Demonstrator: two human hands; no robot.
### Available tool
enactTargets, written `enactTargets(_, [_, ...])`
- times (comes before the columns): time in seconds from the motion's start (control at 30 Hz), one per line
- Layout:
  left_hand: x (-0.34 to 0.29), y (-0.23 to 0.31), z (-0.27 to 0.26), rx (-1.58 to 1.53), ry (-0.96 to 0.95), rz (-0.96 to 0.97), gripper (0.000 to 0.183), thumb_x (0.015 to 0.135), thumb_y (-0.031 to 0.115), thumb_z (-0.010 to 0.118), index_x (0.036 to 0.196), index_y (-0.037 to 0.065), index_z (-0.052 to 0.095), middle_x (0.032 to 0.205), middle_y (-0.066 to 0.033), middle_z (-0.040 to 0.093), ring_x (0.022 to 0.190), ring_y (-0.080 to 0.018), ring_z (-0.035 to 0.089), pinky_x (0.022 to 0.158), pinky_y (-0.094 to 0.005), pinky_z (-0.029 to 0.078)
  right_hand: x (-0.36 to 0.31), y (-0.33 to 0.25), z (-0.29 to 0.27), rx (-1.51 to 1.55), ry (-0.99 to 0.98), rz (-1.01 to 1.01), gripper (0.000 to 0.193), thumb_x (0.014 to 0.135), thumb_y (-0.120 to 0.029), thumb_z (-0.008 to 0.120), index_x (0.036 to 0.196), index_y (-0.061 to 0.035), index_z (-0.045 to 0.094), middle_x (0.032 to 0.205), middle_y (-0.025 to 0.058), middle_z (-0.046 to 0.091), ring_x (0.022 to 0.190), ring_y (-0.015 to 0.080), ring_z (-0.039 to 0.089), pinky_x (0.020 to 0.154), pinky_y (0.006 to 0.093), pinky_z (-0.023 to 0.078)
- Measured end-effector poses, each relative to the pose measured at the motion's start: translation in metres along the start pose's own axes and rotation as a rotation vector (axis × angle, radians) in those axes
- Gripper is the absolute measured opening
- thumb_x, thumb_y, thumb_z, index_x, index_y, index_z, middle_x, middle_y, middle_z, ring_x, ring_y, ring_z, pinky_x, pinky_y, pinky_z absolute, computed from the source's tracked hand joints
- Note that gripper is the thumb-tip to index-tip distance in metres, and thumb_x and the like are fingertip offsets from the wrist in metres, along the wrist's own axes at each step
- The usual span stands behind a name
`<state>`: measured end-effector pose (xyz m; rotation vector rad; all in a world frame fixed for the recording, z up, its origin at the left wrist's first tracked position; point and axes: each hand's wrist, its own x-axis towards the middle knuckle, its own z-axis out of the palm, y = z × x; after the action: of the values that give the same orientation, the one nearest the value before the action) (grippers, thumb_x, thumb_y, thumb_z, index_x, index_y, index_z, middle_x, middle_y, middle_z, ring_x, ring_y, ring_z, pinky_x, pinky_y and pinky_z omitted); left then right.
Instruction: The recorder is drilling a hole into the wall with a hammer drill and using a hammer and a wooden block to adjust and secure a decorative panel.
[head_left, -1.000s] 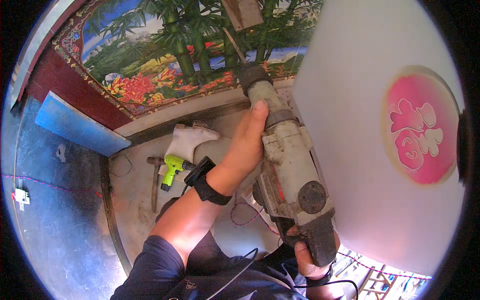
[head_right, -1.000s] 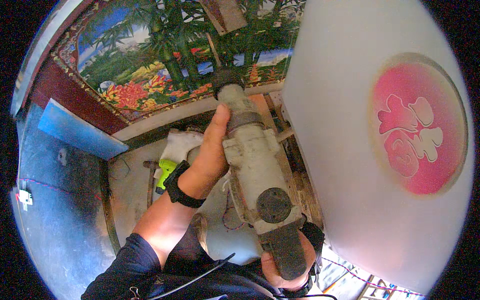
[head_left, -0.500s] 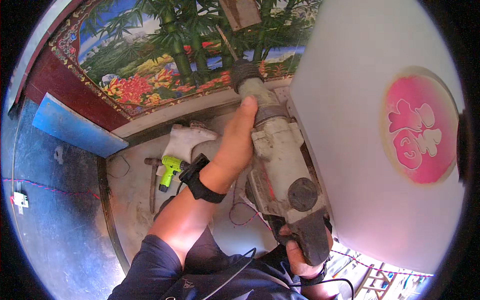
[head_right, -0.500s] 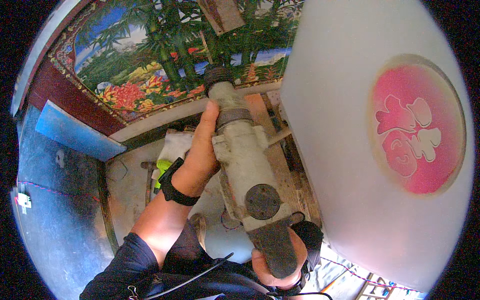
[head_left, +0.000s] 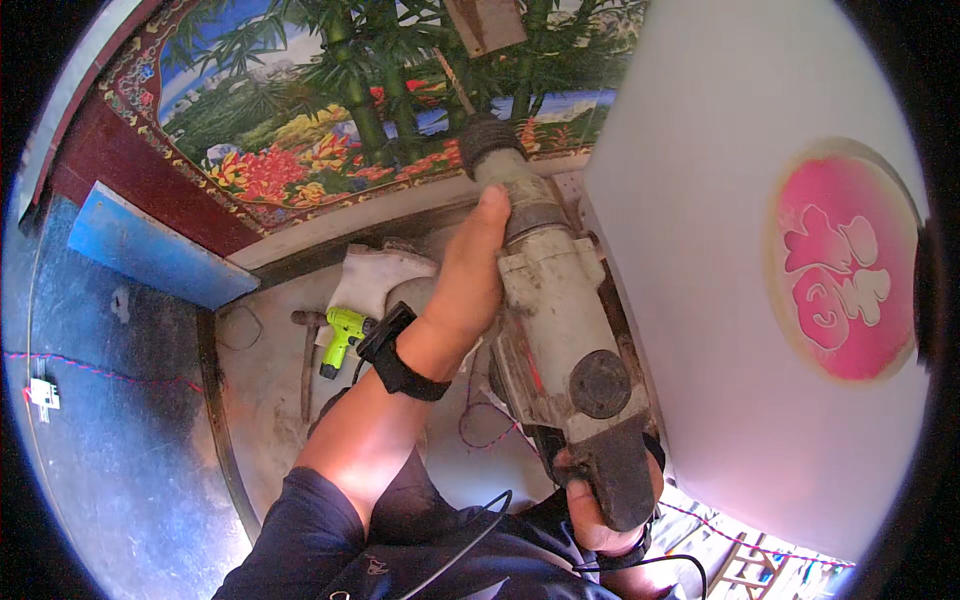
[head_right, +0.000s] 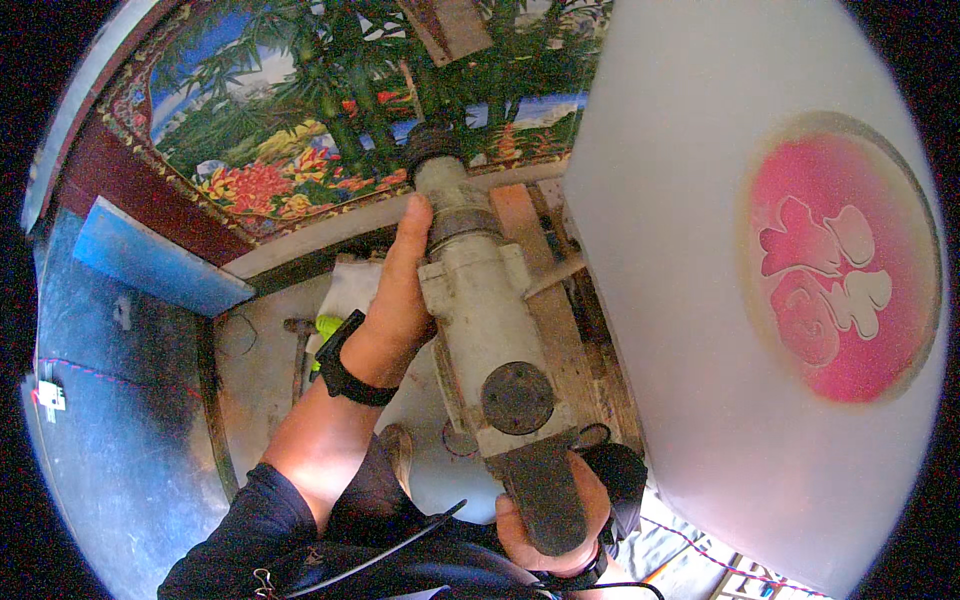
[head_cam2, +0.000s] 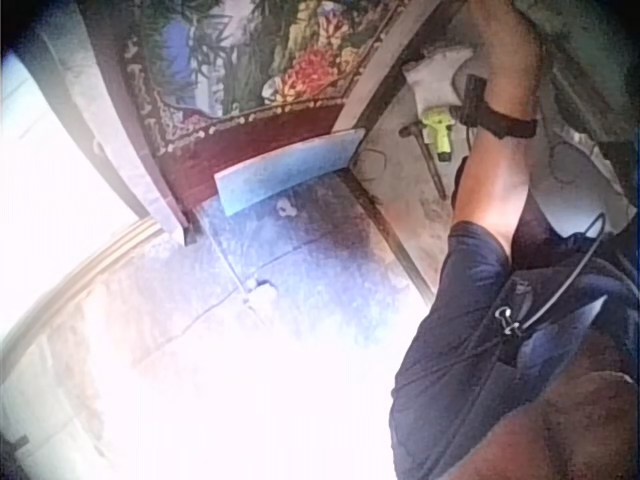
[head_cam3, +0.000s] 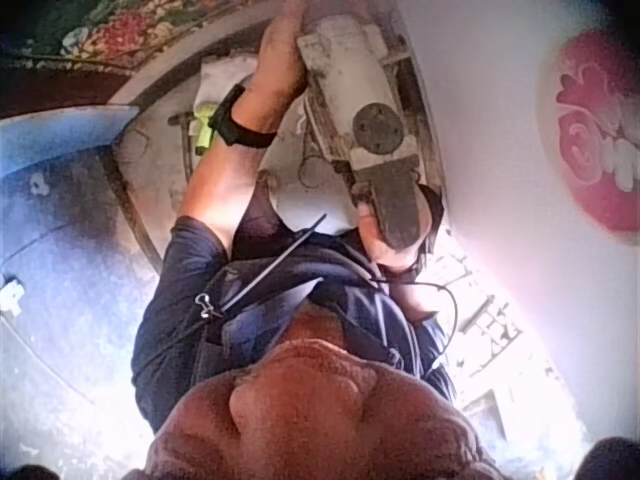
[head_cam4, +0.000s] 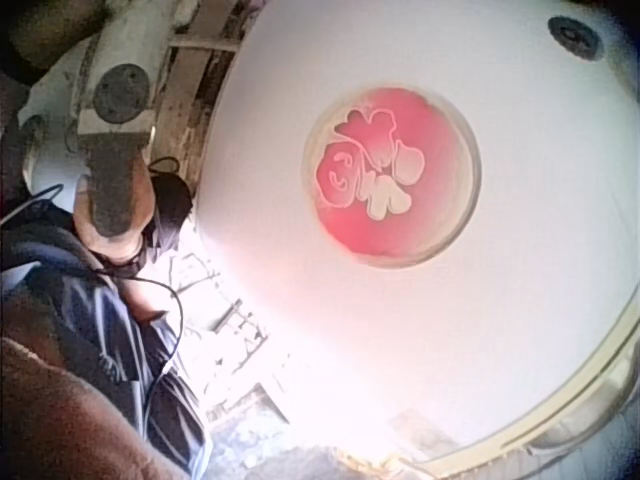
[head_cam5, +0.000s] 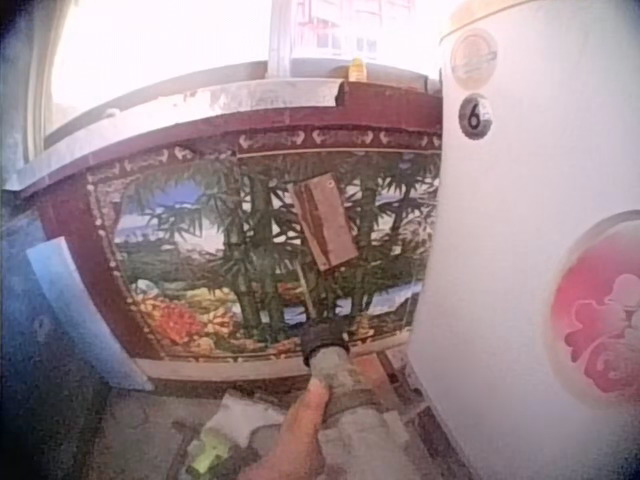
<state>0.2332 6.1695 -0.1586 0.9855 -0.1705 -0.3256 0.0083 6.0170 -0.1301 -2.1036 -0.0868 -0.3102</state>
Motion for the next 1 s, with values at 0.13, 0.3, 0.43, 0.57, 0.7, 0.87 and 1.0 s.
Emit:
enactTargets(0.13, [0.000, 0.003, 0.002, 0.062, 0.023, 0.014, 0.069, 0.095, 0.066, 0.044, 0.127, 0.006, 0.056, 0.114, -0.0097, 0.065, 0.099, -0.0217, 0.066, 0.088, -0.0377, 0.055, 0.000, 0.003, 0.000, -0.050, -0.014, -0.051, 0.031, 0.064, -0.018, 0.072, 0.092, -0.0049, 0.070, 0.084, 0.0117, 0.067, 0.073, 0.0335, 0.065, 0.067, 0.0405, 0.053])
enactTargets(0.3, [0.004, -0.001, -0.010, 0.083, -0.025, 0.009, 0.071, 0.095, 0.064, 0.045, 0.132, 0.005, 0.053, 0.123, -0.0117, 0.063, 0.109, -0.0229, 0.063, 0.096, -0.0386, 0.051, 0.001, 0.004, 0.000, -0.007, 0.021, 0.004, 0.031, 0.065, -0.019, 0.071, 0.093, -0.0055, 0.071, 0.084, 0.0117, 0.068, 0.075, 0.0343, 0.066, 0.068, 0.0414, 0.053])
enactTargets(0.43, [-0.002, 0.016, -0.021, 0.063, -0.195, -0.023, 0.061, 0.091, 0.039, 0.054, 0.138, 0.001, 0.048, 0.134, -0.0132, 0.058, 0.122, -0.0252, 0.056, 0.108, -0.0402, 0.041, 0.000, 0.013, -0.005, 0.020, 0.104, 0.002, 0.032, 0.066, -0.020, 0.071, 0.094, -0.0053, 0.071, 0.086, 0.0127, 0.068, 0.076, 0.0356, 0.066, 0.069, 0.0415, 0.053])
enactTargets(0.57, [-0.008, 0.015, -0.033, 0.100, -0.229, -0.066, 0.066, 0.079, 0.021, 0.056, 0.140, -0.002, 0.046, 0.139, -0.0124, 0.054, 0.130, -0.0258, 0.051, 0.111, -0.0394, 0.038, 0.001, 0.017, -0.008, -0.003, 0.054, -0.006, 0.034, 0.064, -0.019, 0.071, 0.095, -0.0043, 0.071, 0.087, 0.0138, 0.069, 0.077, 0.0363, 0.066, 0.070, 0.0415, 0.053])
enactTargets(0.7, [-0.003, 0.009, -0.045, 0.162, -0.331, -0.115, 0.068, 0.079, 0.010, 0.063, 0.143, 0.001, 0.043, 0.140, -0.0117, 0.053, 0.132, -0.0244, 0.049, 0.113, -0.0389, 0.035, -0.003, 0.021, -0.010, 0.123, 0.105, 0.060, 0.034, 0.063, -0.017, 0.071, 0.095, -0.0053, 0.071, 0.088, 0.0136, 0.069, 0.077, 0.0371, 0.066, 0.070, 0.0426, 0.053])
enactTargets(0.87, [-0.008, -0.008, -0.050, 0.540, -0.309, -0.027, 0.078, 0.075, -0.008, 0.072, 0.145, 0.006, 0.041, 0.141, -0.0092, 0.052, 0.133, -0.0200, 0.046, 0.113, -0.0378, 0.033, 0.005, 0.015, -0.020, -0.098, 0.039, -0.002, 0.034, 0.064, -0.016, 0.071, 0.096, -0.0065, 0.071, 0.089, 0.0125, 0.070, 0.078, 0.0364, 0.066, 0.070, 0.0424, 0.053])
enactTargets(1.0, [-0.009, -0.027, -0.063, 0.942, -0.373, 0.060, 0.084, 0.073, -0.002, 0.064, 0.149, -0.002, 0.028, 0.144, -0.0200, 0.047, 0.137, -0.0263, 0.041, 0.113, -0.0368, 0.033, 0.005, 0.006, -0.014, 0.293, 0.190, 0.216, 0.034, 0.065, -0.016, 0.072, 0.098, -0.0062, 0.071, 0.091, 0.0127, 0.071, 0.079, 0.0349, 0.067, 0.072, 0.0415, 0.053])
